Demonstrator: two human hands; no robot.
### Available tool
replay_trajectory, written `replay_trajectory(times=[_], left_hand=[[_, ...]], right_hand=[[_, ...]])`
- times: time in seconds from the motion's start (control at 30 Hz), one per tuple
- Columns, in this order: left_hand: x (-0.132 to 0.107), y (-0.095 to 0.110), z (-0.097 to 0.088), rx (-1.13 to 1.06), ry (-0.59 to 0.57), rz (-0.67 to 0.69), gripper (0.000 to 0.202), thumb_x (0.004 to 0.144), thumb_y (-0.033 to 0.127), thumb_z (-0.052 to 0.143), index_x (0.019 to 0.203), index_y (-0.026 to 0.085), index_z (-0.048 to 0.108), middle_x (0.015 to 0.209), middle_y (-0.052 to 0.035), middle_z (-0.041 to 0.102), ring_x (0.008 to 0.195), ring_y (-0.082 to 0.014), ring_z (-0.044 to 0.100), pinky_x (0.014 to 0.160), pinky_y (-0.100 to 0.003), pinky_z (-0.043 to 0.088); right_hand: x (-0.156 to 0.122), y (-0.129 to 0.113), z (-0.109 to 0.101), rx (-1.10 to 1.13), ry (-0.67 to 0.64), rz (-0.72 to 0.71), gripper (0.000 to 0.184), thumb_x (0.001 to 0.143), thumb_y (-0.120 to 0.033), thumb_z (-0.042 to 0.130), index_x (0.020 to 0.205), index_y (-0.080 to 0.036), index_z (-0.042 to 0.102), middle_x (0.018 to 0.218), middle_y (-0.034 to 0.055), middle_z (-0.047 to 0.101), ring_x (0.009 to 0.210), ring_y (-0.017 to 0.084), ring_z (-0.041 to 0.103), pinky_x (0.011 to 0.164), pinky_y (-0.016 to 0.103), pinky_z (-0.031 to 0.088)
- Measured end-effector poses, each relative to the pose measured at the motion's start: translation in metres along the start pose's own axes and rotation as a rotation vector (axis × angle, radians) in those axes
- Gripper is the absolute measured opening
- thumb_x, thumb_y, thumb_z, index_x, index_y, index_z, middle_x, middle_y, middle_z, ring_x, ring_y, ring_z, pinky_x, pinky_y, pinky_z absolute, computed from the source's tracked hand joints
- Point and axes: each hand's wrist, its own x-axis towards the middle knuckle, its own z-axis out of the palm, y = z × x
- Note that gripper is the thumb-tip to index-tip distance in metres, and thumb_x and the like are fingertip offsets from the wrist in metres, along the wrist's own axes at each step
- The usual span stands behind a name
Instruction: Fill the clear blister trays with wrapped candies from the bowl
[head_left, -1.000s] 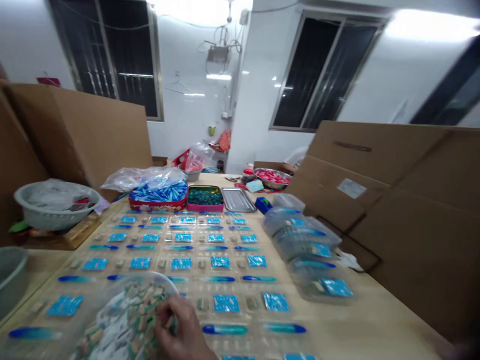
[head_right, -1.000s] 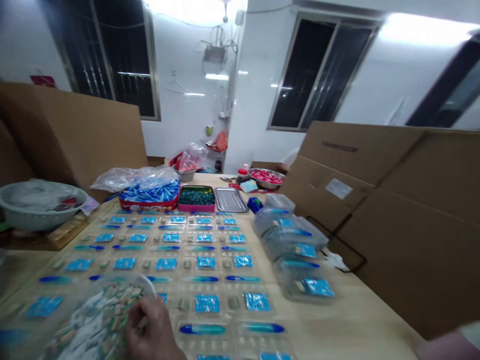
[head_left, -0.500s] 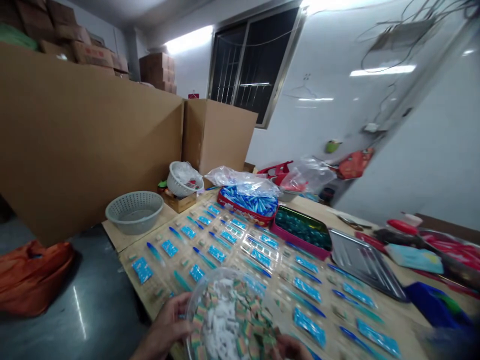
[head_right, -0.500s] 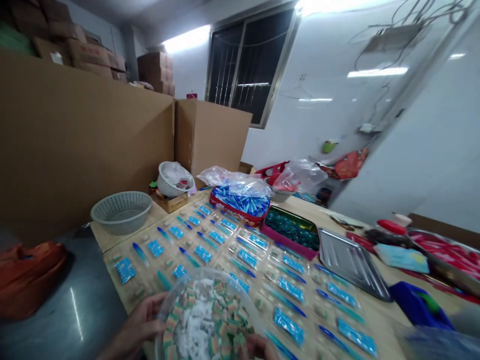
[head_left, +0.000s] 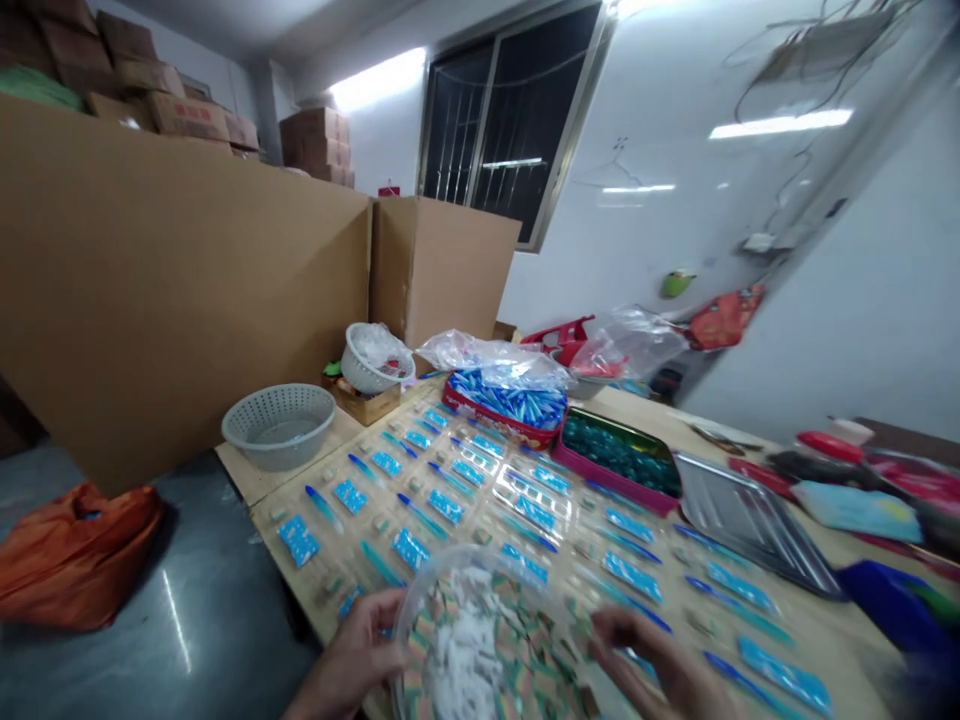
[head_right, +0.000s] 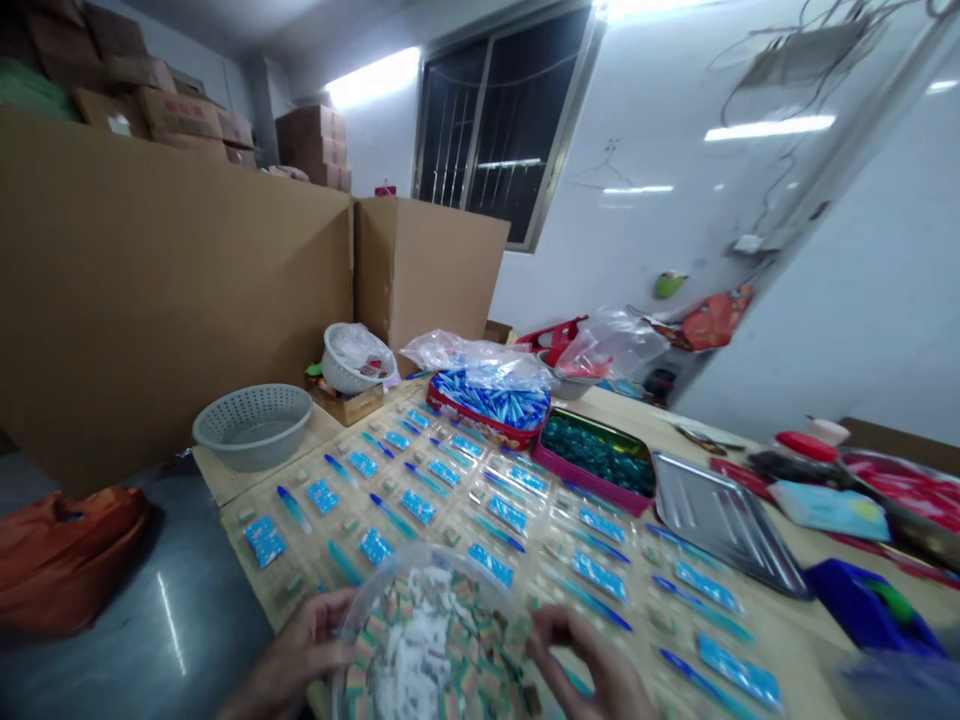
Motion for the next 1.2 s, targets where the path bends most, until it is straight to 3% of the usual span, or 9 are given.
replay_trajectory(times=[0.2, 0.33, 0.47, 0.8, 1.03, 1.2], left_hand=[[-0.001, 0.019, 0.010, 0.060, -0.029, 0.004, 0.047, 0.062, 0.024, 0.072, 0.108, 0.016, 0.068, 0.096, -0.0068, 0.072, 0.087, -0.0243, 0.065, 0.076, -0.032, 0.051], [0.003, 0.020, 0.013, 0.068, -0.030, 0.013, 0.046, 0.063, 0.025, 0.072, 0.107, 0.015, 0.068, 0.098, -0.0075, 0.072, 0.088, -0.0241, 0.065, 0.078, -0.032, 0.051], [0.004, 0.018, 0.015, 0.060, -0.062, 0.019, 0.047, 0.063, 0.023, 0.071, 0.109, 0.015, 0.068, 0.101, -0.0076, 0.072, 0.089, -0.0239, 0.065, 0.080, -0.033, 0.051], [-0.002, 0.019, 0.020, 0.023, -0.082, 0.000, 0.050, 0.062, 0.023, 0.071, 0.112, 0.014, 0.066, 0.099, -0.0082, 0.071, 0.089, -0.0247, 0.065, 0.073, -0.031, 0.052], [-0.007, 0.017, 0.016, 0.023, -0.054, 0.002, 0.049, 0.062, 0.021, 0.069, 0.110, 0.016, 0.068, 0.096, -0.0072, 0.072, 0.083, -0.0227, 0.066, 0.071, -0.030, 0.052], [-0.008, 0.020, 0.016, 0.003, -0.025, -0.010, 0.048, 0.061, 0.021, 0.070, 0.108, 0.014, 0.068, 0.097, -0.0081, 0.072, 0.084, -0.0225, 0.065, 0.070, -0.029, 0.051]], right_hand=[[0.016, -0.022, 0.022, 0.031, -0.169, -0.015, 0.016, 0.077, -0.034, 0.057, 0.072, -0.020, 0.058, 0.072, 0.0036, 0.063, 0.070, 0.018, 0.059, 0.065, 0.028, 0.050], [0.024, -0.028, 0.037, -0.031, -0.323, -0.049, 0.004, 0.075, -0.022, 0.053, 0.076, -0.019, 0.056, 0.071, 0.0010, 0.060, 0.067, 0.015, 0.055, 0.063, 0.026, 0.044], [0.037, -0.034, 0.051, -0.129, -0.430, -0.127, 0.007, 0.073, -0.013, 0.053, 0.076, -0.018, 0.056, 0.070, -0.0005, 0.059, 0.067, 0.014, 0.053, 0.063, 0.024, 0.041], [0.064, -0.026, 0.086, -0.207, -0.400, 0.015, 0.009, 0.066, -0.008, 0.058, 0.069, -0.016, 0.061, 0.064, -0.0013, 0.061, 0.059, 0.012, 0.054, 0.056, 0.020, 0.036], [0.056, -0.028, 0.094, -0.651, -0.417, -0.154, 0.022, 0.079, -0.008, 0.048, 0.073, -0.015, 0.068, 0.079, 0.0095, 0.071, 0.073, 0.018, 0.063, 0.063, 0.024, 0.036], [0.060, -0.030, 0.087, -0.646, -0.426, -0.204, 0.027, 0.086, -0.011, 0.044, 0.074, -0.015, 0.068, 0.077, 0.0094, 0.071, 0.073, 0.018, 0.064, 0.064, 0.024, 0.037]])
